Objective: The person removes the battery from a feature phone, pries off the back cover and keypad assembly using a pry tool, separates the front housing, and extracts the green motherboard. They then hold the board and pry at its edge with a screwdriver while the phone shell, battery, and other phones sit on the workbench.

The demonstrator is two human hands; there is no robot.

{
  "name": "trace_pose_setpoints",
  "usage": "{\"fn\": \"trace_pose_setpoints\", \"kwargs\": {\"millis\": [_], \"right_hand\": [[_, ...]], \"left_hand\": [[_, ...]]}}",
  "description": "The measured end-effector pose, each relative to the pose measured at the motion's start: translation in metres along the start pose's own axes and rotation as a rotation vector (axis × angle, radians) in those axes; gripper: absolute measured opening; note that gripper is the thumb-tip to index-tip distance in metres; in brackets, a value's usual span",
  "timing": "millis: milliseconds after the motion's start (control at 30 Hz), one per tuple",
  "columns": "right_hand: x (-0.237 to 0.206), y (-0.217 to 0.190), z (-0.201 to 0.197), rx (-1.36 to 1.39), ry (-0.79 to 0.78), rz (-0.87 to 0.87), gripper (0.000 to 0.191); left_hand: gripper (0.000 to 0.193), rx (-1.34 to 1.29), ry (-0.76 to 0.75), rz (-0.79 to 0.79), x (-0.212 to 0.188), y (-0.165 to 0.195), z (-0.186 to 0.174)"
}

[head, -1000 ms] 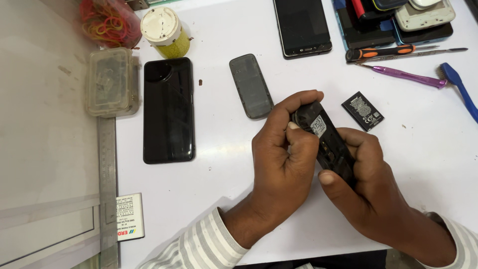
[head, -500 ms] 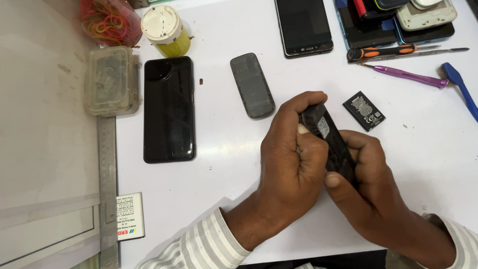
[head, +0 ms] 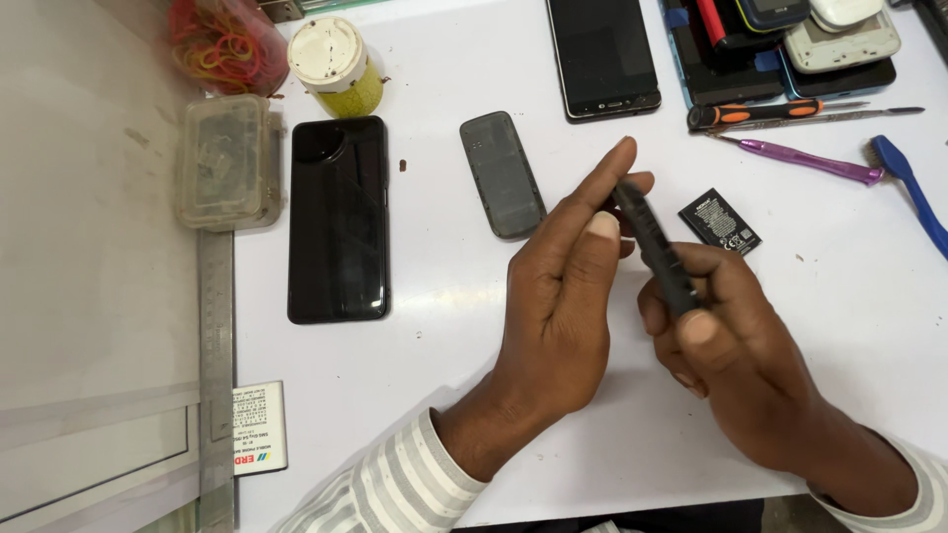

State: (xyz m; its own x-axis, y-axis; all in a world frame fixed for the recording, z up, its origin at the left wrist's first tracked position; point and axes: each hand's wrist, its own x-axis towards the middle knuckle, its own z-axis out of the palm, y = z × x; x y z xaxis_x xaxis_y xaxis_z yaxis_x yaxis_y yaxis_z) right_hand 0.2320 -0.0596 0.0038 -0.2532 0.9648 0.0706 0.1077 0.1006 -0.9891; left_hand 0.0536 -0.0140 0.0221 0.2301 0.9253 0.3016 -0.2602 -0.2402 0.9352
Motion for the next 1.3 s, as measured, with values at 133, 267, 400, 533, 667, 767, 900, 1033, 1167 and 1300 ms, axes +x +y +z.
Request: {"fn": "trace_pose_setpoints", "kwargs": {"millis": [133,267,400,533,667,767,900,1033,1167,1300], "right_hand": [[0.003,0.001,-0.003,0.023,0.044,0.076,0.066],[0.004,0.001,-0.010,0.207,0.080,0.256,0.077],[0.007,0.000,-0.013,0.321,0.126,0.311,0.072],[0.007,-0.003,-0.014,0.331,0.154,0.260,0.063],[0.007,-0.006,-0.014,0.408,0.152,0.227,0.057],[0.007,-0.007,-0.015,0.429,0.152,0.208,0.056],[0.007,-0.007,-0.016,0.424,0.160,0.219,0.057],[0.005,-0.005,-0.016,0.384,0.174,0.207,0.058],[0.000,0.001,-0.017,0.279,0.210,0.182,0.058],[-0.004,0.011,-0.019,0.257,0.082,0.230,0.056]], "left_hand": [[0.048,0.060,-0.018,-0.021,-0.001,-0.002,-0.005],[0.046,-0.109,0.010,-0.053,0.000,-0.010,-0.005],[0.045,-0.163,0.034,-0.059,0.002,-0.016,-0.007],[0.044,-0.218,0.043,-0.066,0.004,-0.018,-0.006],[0.042,-0.264,0.034,-0.066,0.003,-0.018,-0.006],[0.043,-0.260,0.043,-0.084,0.005,-0.019,-0.005],[0.043,-0.249,0.044,-0.107,0.005,-0.018,-0.005],[0.044,-0.256,0.033,-0.126,0.005,-0.016,-0.007],[0.047,-0.328,0.030,-0.196,0.009,-0.013,-0.008],[0.050,-0.459,-0.052,-0.295,0.011,-0.010,-0.009]]}}
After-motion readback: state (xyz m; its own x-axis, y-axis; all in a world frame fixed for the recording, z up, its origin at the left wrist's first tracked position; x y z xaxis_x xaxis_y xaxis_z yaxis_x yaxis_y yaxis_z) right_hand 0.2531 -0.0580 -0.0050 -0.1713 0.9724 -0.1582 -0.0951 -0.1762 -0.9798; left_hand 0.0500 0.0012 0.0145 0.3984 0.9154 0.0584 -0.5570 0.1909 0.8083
